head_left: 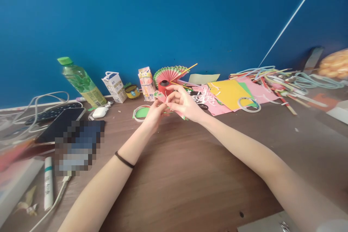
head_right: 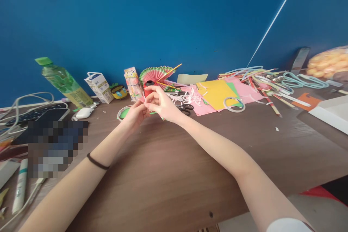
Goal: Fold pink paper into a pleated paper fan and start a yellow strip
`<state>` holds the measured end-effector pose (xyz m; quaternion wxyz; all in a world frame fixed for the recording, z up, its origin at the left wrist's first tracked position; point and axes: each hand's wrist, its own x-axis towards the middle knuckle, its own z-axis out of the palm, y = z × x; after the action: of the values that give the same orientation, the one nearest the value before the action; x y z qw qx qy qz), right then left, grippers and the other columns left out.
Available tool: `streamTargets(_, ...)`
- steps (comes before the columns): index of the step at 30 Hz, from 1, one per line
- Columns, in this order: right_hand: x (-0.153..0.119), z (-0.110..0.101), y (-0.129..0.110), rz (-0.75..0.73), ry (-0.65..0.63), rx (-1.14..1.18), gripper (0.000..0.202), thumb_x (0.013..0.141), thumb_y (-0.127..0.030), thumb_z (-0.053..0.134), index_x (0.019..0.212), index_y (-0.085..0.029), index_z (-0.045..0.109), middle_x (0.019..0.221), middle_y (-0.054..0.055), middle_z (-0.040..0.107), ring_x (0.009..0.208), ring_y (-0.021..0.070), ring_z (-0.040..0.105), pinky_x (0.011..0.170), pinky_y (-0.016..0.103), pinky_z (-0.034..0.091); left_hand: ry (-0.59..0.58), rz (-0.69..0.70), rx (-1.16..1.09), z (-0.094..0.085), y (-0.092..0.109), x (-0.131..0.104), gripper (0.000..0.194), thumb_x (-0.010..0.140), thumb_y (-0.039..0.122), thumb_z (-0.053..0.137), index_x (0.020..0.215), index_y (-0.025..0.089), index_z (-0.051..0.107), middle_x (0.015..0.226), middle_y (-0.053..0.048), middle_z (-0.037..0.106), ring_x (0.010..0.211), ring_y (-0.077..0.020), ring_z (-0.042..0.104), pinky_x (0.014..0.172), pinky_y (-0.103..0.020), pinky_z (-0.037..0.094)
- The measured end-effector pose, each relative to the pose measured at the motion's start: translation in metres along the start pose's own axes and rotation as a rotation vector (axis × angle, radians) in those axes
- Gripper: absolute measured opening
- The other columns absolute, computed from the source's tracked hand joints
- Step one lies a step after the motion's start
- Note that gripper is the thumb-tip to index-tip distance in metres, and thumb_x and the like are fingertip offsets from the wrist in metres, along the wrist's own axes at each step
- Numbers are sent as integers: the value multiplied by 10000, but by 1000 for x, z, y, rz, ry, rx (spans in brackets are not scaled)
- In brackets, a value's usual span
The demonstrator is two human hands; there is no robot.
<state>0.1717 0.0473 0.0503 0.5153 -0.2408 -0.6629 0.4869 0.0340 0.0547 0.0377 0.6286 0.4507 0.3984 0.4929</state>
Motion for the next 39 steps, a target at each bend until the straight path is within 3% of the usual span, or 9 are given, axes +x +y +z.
streamTargets(3, 2, -5, -4, 20, -5, -22, 423, 745, -209, 636, 1107, -228, 417, 775, -36, 552, 653, 87, 549, 572, 225, 472, -17, -19, 27, -4, 3, 2, 292, 687, 332, 656, 897, 161, 547, 771, -28, 647, 669, -136, 642, 565, -220, 443)
streamTargets(7, 2, -6, -9, 98, -21, -50, 290, 764, -299, 626, 1001, -190, 501, 751, -19, 572, 534, 72, 508, 438, 206, 407, 85, 4, 112, -2, 7, -1, 206, 726, 297, 636, 842, 156, 542, 731, -18, 639, 615, -120, 643, 523, -194, 431)
streamTargets(13, -2, 2, -12, 113, -28, -112, 228, 749, -332, 645, 887, -169, 566, 799, 10, 592, 636, 93, 542, 475, 199, 445, 204, 31, 162, 7, 4, -7, 172, 726, 225, 631, 827, 135, 525, 795, -54, 648, 615, -144, 648, 567, -253, 510)
streamTargets(21, -1, 1, -2, 72, 63, -94, 201, 722, -335, 660, 794, -170, 572, 743, -5, 586, 591, 82, 511, 445, 193, 366, 49, 46, 26, 11, 2, -9, 336, 717, 286, 659, 976, 180, 473, 879, -61, 674, 656, -169, 676, 693, -341, 548)
streamTargets(29, 2, -4, 1, 59, 190, -77, 224, 693, -374, 667, 747, -176, 575, 719, -5, 595, 622, 95, 523, 512, 221, 396, -16, 22, -40, 10, 5, -8, 271, 770, 318, 621, 958, 170, 492, 861, -88, 692, 794, -207, 686, 784, -385, 531)
streamTargets(39, 1, -4, 3, 108, 225, -80, 193, 678, -326, 682, 726, -168, 582, 704, -7, 603, 645, 107, 547, 581, 242, 430, -45, 32, -29, 12, 2, -10, 289, 750, 295, 636, 970, 173, 494, 928, -72, 671, 783, -188, 686, 773, -364, 537)
